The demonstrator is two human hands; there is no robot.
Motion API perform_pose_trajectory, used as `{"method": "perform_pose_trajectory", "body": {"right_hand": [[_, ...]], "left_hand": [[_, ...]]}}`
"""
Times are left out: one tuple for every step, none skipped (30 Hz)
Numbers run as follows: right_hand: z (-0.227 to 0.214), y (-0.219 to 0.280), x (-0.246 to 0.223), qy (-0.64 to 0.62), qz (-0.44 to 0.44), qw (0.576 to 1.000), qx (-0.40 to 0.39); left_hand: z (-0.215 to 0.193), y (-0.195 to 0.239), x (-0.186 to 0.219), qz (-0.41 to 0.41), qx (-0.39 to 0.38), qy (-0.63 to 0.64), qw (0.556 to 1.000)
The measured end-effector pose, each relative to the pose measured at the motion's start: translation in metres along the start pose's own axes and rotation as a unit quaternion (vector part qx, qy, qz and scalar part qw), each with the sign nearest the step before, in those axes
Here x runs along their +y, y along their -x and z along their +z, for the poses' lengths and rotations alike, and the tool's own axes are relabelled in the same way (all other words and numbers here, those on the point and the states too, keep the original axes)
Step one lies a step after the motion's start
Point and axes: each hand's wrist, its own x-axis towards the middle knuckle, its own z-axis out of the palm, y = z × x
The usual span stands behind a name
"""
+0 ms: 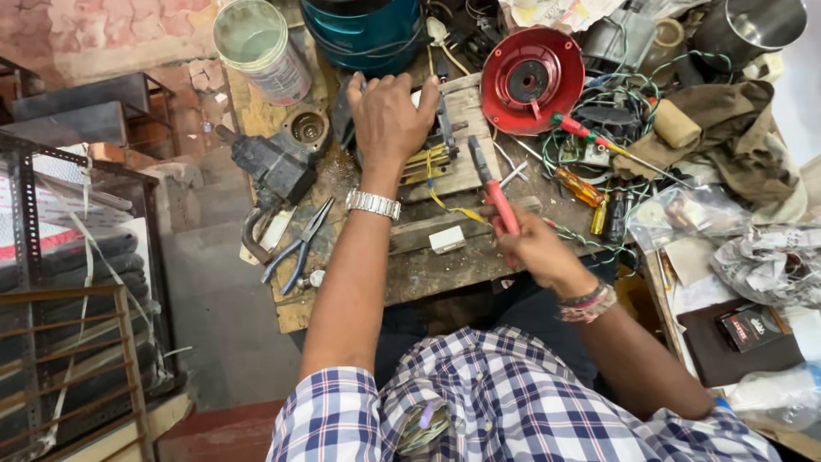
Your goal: The person uses a screwdriver to tighten a screw on a small electrical component held in a bench vise. They repeatedly adjust the component and use pliers to manipulate wires while working at a cluttered workbench.
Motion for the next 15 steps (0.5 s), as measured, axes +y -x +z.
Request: {"method": "perform_pose_trajectory", "body": {"right_hand": [[-0.002,0.004,-0.005,0.007,-0.005,1.000,-0.005],[-0.007,0.008,-0.012,0.015,-0.011,1.000,-0.009],[-0.011,0.011,-0.019,0.023,-0.017,0.999,-0.014],[-0.015,0.015,-0.026,0.035,-0.017,0.999,-0.033],[-0.021,0.017,-0.033,0.046,-0.017,0.997,-0.052],[-0.027,0.020,-0.039,0.057,-0.015,0.996,-0.069],[-0.029,0.022,-0.042,0.049,0.013,0.996,-0.074],[-0.032,0.020,-0.046,0.041,0.037,0.996,-0.077],[-0.033,0.019,-0.048,0.033,0.062,0.994,-0.080],[-0.032,0.018,-0.049,0.032,0.059,0.995,-0.078],[-0.031,0.015,-0.049,0.031,0.056,0.995,-0.077],[-0.027,0.014,-0.048,0.029,0.054,0.995,-0.077],[-0.025,0.012,-0.046,0.059,0.034,0.994,-0.087],[-0.021,0.010,-0.044,0.088,0.014,0.991,-0.096],[-0.019,0.009,-0.042,0.117,-0.006,0.988,-0.104]], "left_hand": [[0.000,0.001,0.000,-0.002,-0.002,-0.002,1.000],[0.000,0.000,0.000,-0.005,-0.002,-0.005,1.000],[0.001,-0.001,0.000,-0.007,-0.003,-0.007,1.000],[0.001,0.000,-0.001,-0.005,-0.001,-0.006,1.000],[0.001,0.000,-0.002,-0.003,0.000,-0.005,1.000],[0.002,0.001,-0.002,-0.001,0.000,-0.002,1.000],[0.002,0.004,-0.002,-0.004,-0.003,0.001,1.000],[0.003,0.002,-0.002,-0.004,-0.004,0.004,1.000],[0.003,0.001,-0.002,-0.004,-0.004,0.007,1.000],[0.003,0.000,-0.002,-0.003,-0.004,0.004,1.000],[0.003,0.000,-0.002,-0.002,-0.003,0.002,1.000],[0.003,0.000,-0.002,-0.002,-0.003,-0.002,1.000],[0.004,0.001,-0.002,-0.003,-0.001,-0.004,1.000],[0.004,0.001,-0.002,-0.003,0.001,-0.006,1.000],[0.004,0.001,-0.003,-0.002,0.002,-0.008,1.000]]}}
